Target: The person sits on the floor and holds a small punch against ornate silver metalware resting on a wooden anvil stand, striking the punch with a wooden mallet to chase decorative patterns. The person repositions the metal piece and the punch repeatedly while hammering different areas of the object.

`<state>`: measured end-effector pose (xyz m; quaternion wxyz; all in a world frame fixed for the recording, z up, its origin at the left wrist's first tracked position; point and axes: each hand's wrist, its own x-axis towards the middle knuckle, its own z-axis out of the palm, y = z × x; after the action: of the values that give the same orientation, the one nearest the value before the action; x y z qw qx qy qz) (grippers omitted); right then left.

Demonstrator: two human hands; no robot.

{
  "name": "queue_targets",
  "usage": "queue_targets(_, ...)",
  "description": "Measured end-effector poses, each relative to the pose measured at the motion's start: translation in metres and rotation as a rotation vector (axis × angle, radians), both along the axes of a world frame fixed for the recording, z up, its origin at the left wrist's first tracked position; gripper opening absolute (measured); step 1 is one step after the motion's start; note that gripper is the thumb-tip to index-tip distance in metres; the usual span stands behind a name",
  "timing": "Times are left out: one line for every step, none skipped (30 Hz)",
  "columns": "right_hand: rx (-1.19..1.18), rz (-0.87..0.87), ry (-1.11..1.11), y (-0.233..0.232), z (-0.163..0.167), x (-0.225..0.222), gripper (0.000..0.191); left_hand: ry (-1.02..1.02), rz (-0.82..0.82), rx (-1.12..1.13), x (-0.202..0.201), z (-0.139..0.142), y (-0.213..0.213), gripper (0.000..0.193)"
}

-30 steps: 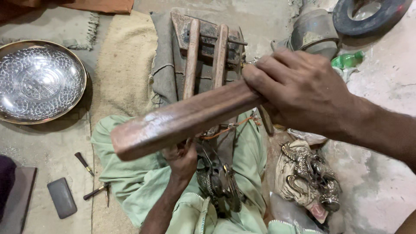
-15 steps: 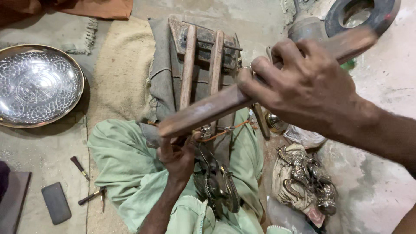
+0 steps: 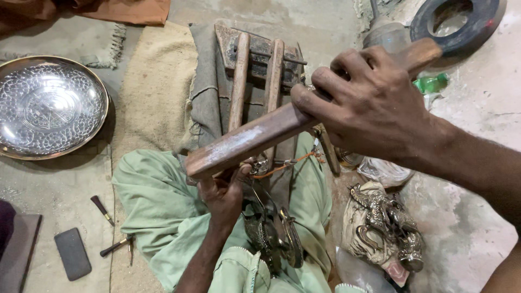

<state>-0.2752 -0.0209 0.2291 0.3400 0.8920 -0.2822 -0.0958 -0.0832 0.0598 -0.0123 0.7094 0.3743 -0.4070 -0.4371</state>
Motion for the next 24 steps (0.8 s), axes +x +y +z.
queue_targets(-0.024, 0.011, 0.027, -0.002, 0.0, 0.001, 0.028, -0.008, 0.0, -0.011, 0.0, 0.001, 0.001, 0.051)
queue_targets(0.011, 0.033, -0.053, -0.005, 0.001, 0.002, 0.028, -0.015, -0.001, -0.023, 0.0, 0.001, 0.001, 0.05)
queue_targets(0.039, 0.057, -0.133, -0.007, 0.001, 0.003, 0.027, -0.022, 0.0, -0.042, 0.0, 0.002, 0.0, 0.05)
queue_targets(0.072, 0.081, -0.214, -0.009, 0.001, 0.005, 0.027, -0.009, -0.009, -0.086, 0.0, 0.001, 0.0, 0.053)
queue_targets(0.219, 0.024, -0.343, -0.009, 0.001, 0.007, 0.033, 0.004, -0.021, -0.128, 0.0, 0.001, 0.0, 0.056)
queue_targets(0.362, -0.033, -0.471, -0.01, 0.001, 0.009, 0.04, 0.018, -0.033, -0.174, 0.0, 0.0, -0.001, 0.06)
queue_targets(0.505, -0.089, -0.599, -0.01, 0.001, 0.011, 0.047, 0.004, -0.025, -0.166, -0.001, 0.0, -0.001, 0.061)
queue_targets(0.329, -0.037, -0.374, -0.011, 0.002, 0.012, 0.038, -0.011, -0.017, -0.153, -0.002, -0.001, -0.001, 0.063)
queue_targets(0.153, 0.014, -0.15, -0.012, 0.004, 0.013, 0.031, -0.026, -0.01, -0.139, -0.002, -0.002, 0.0, 0.065)
queue_targets(-0.027, 0.065, 0.075, -0.014, 0.006, 0.014, 0.026, -0.029, -0.004, -0.113, -0.003, -0.003, 0.0, 0.063)
queue_targets(0.042, 0.046, -0.017, -0.015, 0.007, 0.016, 0.024, -0.03, 0.003, -0.09, -0.004, -0.003, 0.0, 0.062)
queue_targets(0.115, 0.027, -0.11, -0.016, 0.007, 0.018, 0.023, -0.032, 0.009, -0.064, -0.004, -0.004, 0.0, 0.062)
queue_targets(0.187, 0.007, -0.203, -0.017, 0.008, 0.019, 0.024, -0.022, -0.003, -0.095, -0.004, -0.004, 0.0, 0.062)
queue_targets(0.138, 0.014, -0.142, -0.017, 0.008, 0.021, 0.025, -0.011, -0.016, -0.126, -0.003, -0.005, 0.001, 0.063)
queue_targets(0.091, 0.021, -0.08, -0.017, 0.008, 0.022, 0.027, -0.001, -0.029, -0.155, -0.002, -0.005, 0.001, 0.065)
queue_targets(0.044, 0.028, -0.02, -0.017, 0.009, 0.023, 0.028, -0.014, -0.023, -0.125, -0.002, -0.004, 0.001, 0.059)
queue_targets(0.009, 0.051, -0.016, -0.016, 0.009, 0.023, 0.028, -0.029, -0.017, -0.096, -0.002, -0.004, 0.001, 0.053)
queue_targets(-0.024, 0.076, -0.013, -0.016, 0.009, 0.024, 0.027, -0.044, -0.01, -0.066, -0.002, -0.004, 0.001, 0.048)
queue_targets(-0.059, 0.101, -0.008, -0.015, 0.01, 0.024, 0.027, -0.01, -0.014, -0.091, -0.001, -0.003, 0.001, 0.052)
queue_targets(0.042, 0.024, -0.047, -0.015, 0.009, 0.024, 0.028, 0.027, -0.02, -0.116, -0.002, -0.003, 0.0, 0.057)
queue_targets(0.144, -0.055, -0.086, -0.015, 0.008, 0.024, 0.029, 0.063, -0.027, -0.141, -0.002, -0.003, 0.0, 0.061)
queue_targets(0.247, -0.134, -0.125, -0.015, 0.007, 0.023, 0.03, 0.022, -0.02, -0.091, -0.002, -0.003, 0.001, 0.06)
queue_targets(0.156, -0.06, -0.072, -0.015, 0.006, 0.023, 0.028, -0.019, -0.013, -0.043, -0.002, -0.003, 0.001, 0.058)
queue_targets(0.064, 0.015, -0.021, -0.015, 0.006, 0.022, 0.027, -0.062, -0.005, 0.005, -0.001, -0.004, 0.002, 0.057)
